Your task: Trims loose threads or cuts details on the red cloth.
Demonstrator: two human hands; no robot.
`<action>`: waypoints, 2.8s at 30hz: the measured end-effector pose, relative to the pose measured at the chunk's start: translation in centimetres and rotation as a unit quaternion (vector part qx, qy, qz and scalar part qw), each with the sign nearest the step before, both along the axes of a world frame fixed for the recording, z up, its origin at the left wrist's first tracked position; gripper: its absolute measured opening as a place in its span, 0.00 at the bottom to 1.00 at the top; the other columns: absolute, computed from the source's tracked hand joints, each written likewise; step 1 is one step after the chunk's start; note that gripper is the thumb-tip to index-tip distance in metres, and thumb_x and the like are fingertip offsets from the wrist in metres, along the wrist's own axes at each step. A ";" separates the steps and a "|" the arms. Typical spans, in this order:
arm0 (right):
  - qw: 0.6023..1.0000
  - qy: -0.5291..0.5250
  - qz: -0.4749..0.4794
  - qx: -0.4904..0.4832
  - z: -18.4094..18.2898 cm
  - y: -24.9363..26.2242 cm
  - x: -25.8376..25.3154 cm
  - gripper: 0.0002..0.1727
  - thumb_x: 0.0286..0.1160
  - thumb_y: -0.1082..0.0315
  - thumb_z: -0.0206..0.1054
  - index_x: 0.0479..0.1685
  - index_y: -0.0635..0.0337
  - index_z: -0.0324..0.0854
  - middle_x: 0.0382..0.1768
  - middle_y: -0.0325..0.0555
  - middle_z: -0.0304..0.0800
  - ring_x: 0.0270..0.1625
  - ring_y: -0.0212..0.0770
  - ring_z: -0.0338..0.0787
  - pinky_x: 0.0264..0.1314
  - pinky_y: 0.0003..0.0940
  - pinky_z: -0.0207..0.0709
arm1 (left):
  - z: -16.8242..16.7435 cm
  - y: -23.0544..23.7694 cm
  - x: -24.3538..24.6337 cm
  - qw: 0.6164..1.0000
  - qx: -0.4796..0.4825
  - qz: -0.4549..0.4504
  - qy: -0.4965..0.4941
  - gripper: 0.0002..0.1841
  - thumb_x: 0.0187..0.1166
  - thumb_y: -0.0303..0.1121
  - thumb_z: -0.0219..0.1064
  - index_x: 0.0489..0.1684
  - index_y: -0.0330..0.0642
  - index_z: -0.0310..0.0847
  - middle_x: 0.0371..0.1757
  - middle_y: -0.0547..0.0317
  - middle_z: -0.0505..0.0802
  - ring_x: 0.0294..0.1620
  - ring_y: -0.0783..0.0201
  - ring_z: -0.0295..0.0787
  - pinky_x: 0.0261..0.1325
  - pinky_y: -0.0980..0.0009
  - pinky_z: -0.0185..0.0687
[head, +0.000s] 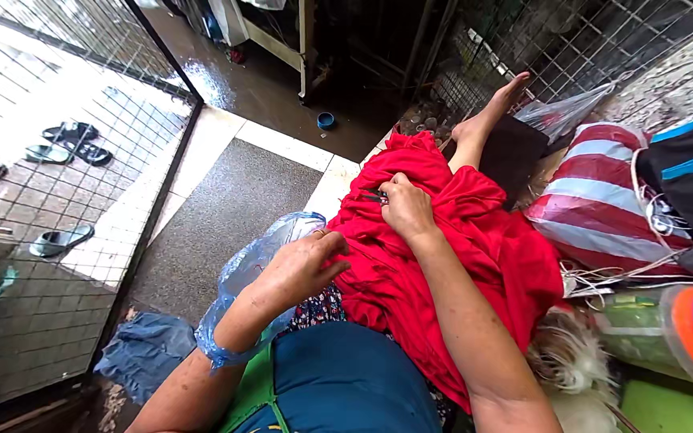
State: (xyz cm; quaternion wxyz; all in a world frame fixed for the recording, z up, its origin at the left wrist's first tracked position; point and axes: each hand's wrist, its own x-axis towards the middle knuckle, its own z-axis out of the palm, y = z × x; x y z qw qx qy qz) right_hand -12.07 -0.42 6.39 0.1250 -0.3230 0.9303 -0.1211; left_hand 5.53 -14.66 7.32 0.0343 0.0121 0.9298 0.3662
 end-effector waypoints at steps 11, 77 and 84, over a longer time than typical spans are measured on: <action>0.932 -0.109 0.089 -0.335 4.1 8.7 1.0 0.06 0.80 0.75 0.62 0.46 0.65 0.83 0.40 0.43 0.86 0.40 0.27 0.82 0.46 0.23 0.77 | -1.2 3.0 -5.3 0.980 0.122 0.081 0.133 0.23 0.79 0.30 0.70 0.73 0.33 0.76 0.52 0.44 0.93 0.39 0.57 0.93 0.45 0.57 0.90; 0.988 0.077 0.018 -0.132 0.6 3.7 4.7 0.08 0.68 0.79 0.72 0.44 0.71 0.87 0.44 0.65 0.87 0.37 0.63 0.91 0.35 0.60 0.82 | 0.4 -5.5 5.4 0.948 -0.114 0.117 -0.273 0.21 0.94 0.38 0.53 0.45 0.27 0.84 0.44 0.33 0.89 0.52 0.34 0.87 0.56 0.33 0.74; 0.936 -0.170 0.185 -0.245 2.6 10.4 1.7 0.07 0.66 0.66 0.74 0.26 0.59 0.87 0.30 0.35 0.84 0.36 0.25 0.81 0.41 0.23 0.75 | -1.2 -1.6 3.7 0.950 0.130 -0.255 -0.124 0.15 0.84 0.35 0.64 0.36 0.29 0.85 0.33 0.44 0.89 0.37 0.50 0.87 0.44 0.49 0.81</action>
